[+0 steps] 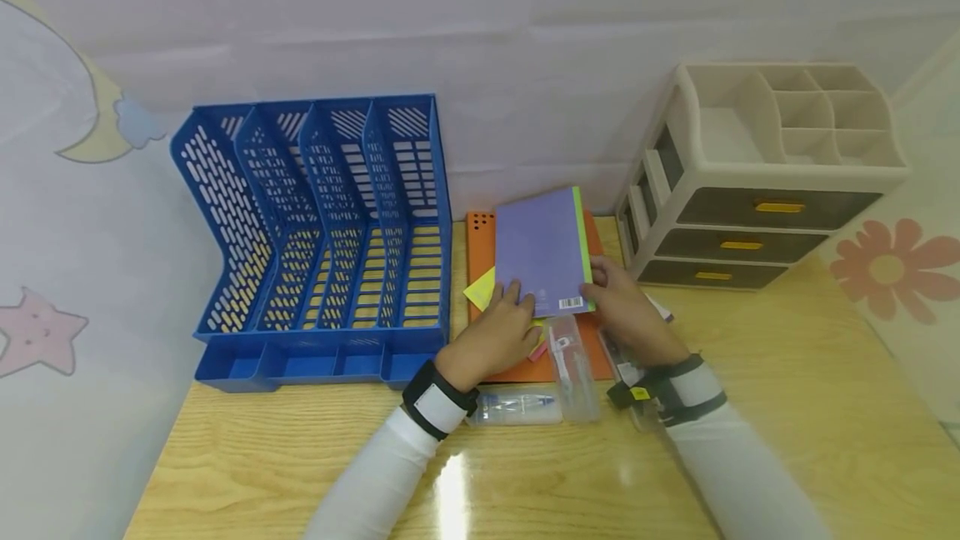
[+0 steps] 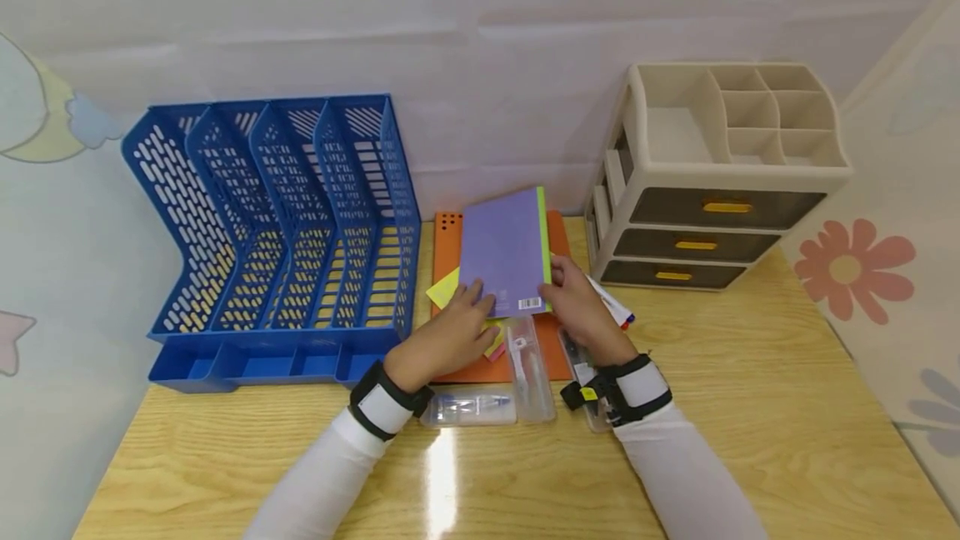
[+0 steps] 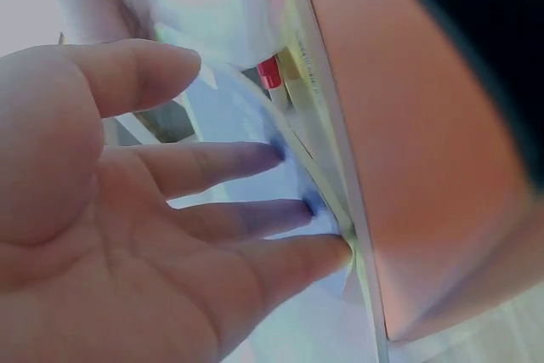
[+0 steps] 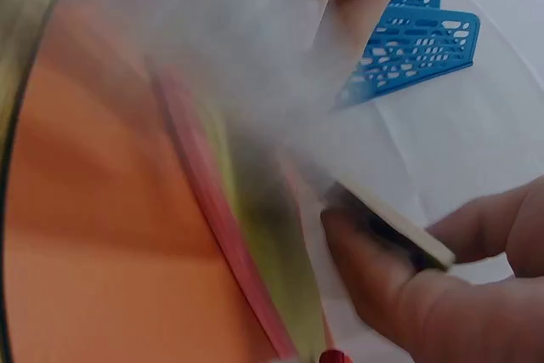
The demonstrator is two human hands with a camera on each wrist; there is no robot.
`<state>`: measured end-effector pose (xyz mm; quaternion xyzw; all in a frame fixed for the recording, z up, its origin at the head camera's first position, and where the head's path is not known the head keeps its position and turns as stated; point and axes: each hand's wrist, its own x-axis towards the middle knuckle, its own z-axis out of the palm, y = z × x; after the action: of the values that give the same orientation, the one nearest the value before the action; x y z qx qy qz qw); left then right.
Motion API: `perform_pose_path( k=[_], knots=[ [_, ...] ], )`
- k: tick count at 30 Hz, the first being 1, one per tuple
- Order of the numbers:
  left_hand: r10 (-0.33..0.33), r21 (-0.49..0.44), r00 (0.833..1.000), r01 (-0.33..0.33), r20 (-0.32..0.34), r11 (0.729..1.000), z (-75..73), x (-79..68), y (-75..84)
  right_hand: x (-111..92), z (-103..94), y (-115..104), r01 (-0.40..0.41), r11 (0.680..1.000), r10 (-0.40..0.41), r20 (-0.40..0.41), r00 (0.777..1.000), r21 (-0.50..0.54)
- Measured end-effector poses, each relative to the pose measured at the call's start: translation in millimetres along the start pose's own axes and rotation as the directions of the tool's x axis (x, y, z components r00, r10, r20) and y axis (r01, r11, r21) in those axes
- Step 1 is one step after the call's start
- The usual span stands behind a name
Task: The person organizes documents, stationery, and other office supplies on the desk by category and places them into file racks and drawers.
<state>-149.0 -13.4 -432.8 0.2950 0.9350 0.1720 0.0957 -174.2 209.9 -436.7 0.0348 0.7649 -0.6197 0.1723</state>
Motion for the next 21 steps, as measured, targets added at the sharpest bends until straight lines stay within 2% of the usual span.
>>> perform_pose_path(
  k=[2, 6, 12, 16, 19, 21],
  knots=[
    [-0.002, -0.018, 1.000, 0.002, 0.003, 1.000, -0.1, -0.4, 0.0, -1, 1.0, 0, 0.019, 0.998, -0.018, -0.008, 1.000, 0.055],
    [-0.011, -0.088, 1.000, 0.012, 0.008, 0.996, -1.8, -4.0, -1.0, -8, -1.0, -2, 0.011, 0.996, -0.010, -0.017, 1.000, 0.085],
    [-0.004, -0.220, 0.997, -0.012, -0.073, 0.975, -15.1, -10.8, -5.6, -22, -3.5, -18, 0.063, 0.993, -0.062, -0.010, 0.998, 0.095],
    [-0.033, -0.347, 0.988, -0.022, -0.153, 0.938, -27.9, -15.1, -4.8, -34, 1.7, -31, 0.110, 0.994, -0.110, -0.028, 0.994, 0.018],
    [-0.041, -0.427, 0.970, -0.067, -0.240, 0.902, -33.5, -15.9, -3.1, -42, 9.4, -38, 0.196, 0.980, -0.197, -0.039, 0.980, -0.027],
    [-0.047, -0.477, 0.958, -0.097, -0.282, 0.874, -35.4, -15.7, -1.8, -46, 14.6, -40, 0.266, 0.961, -0.270, -0.042, 0.962, -0.072]
  ],
)
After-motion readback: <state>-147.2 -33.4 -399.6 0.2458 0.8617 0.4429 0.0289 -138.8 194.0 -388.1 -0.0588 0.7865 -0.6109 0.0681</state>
